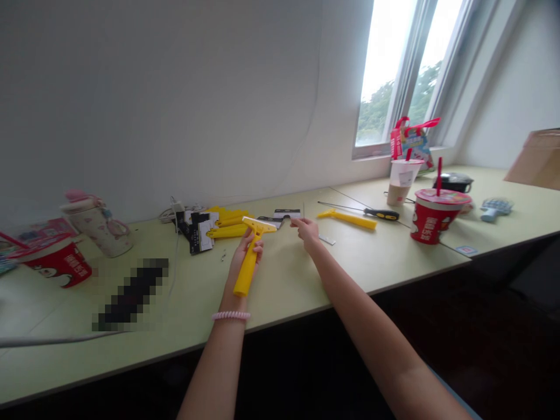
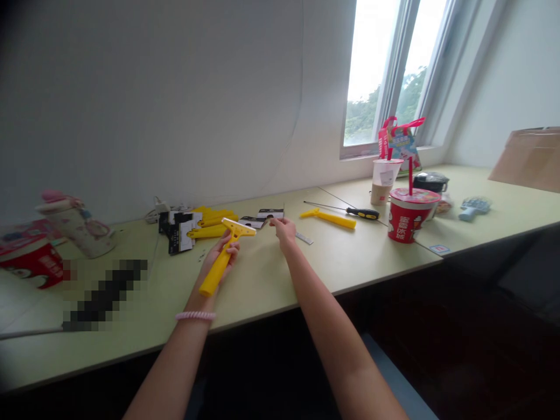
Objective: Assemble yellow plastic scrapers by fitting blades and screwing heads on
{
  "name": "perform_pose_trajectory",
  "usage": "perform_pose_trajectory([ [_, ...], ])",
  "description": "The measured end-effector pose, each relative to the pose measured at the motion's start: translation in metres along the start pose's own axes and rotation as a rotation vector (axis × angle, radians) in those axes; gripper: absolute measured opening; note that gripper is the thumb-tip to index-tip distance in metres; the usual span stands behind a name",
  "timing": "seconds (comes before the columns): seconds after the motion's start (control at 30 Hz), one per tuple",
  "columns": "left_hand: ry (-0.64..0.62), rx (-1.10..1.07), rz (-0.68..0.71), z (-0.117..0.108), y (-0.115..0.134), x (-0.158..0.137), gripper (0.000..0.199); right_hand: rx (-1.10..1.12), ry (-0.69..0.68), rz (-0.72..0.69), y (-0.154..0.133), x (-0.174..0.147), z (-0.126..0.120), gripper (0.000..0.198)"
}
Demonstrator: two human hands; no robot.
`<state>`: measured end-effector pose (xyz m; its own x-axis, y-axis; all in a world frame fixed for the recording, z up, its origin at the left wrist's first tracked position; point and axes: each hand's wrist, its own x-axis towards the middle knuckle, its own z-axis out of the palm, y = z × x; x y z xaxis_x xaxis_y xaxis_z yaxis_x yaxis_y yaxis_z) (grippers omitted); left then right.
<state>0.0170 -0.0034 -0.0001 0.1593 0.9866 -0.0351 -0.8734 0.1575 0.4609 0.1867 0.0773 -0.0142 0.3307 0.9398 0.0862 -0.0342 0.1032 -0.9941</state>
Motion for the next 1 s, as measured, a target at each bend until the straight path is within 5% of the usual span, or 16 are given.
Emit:
perform_pose_trajectory([
  [0.27,0.027,0.235,-0.340,-0.008,-0.007,0.002,0.040,0.086,-0.245,0.008,-0.006,-0.022,0.008,0.018],
  [0.6,-0.062,0.252,-0.329,-0.012,-0.010,0.003,0.038,0.039,-0.508,-0.038,-0.011,-0.041,0.015,0.020],
  [1.0,-0.071,0.196,-0.347,-0.009,-0.008,0.001,0.039,-0.048,-0.508,-0.156,0.000,-0.034,0.013,0.024],
])
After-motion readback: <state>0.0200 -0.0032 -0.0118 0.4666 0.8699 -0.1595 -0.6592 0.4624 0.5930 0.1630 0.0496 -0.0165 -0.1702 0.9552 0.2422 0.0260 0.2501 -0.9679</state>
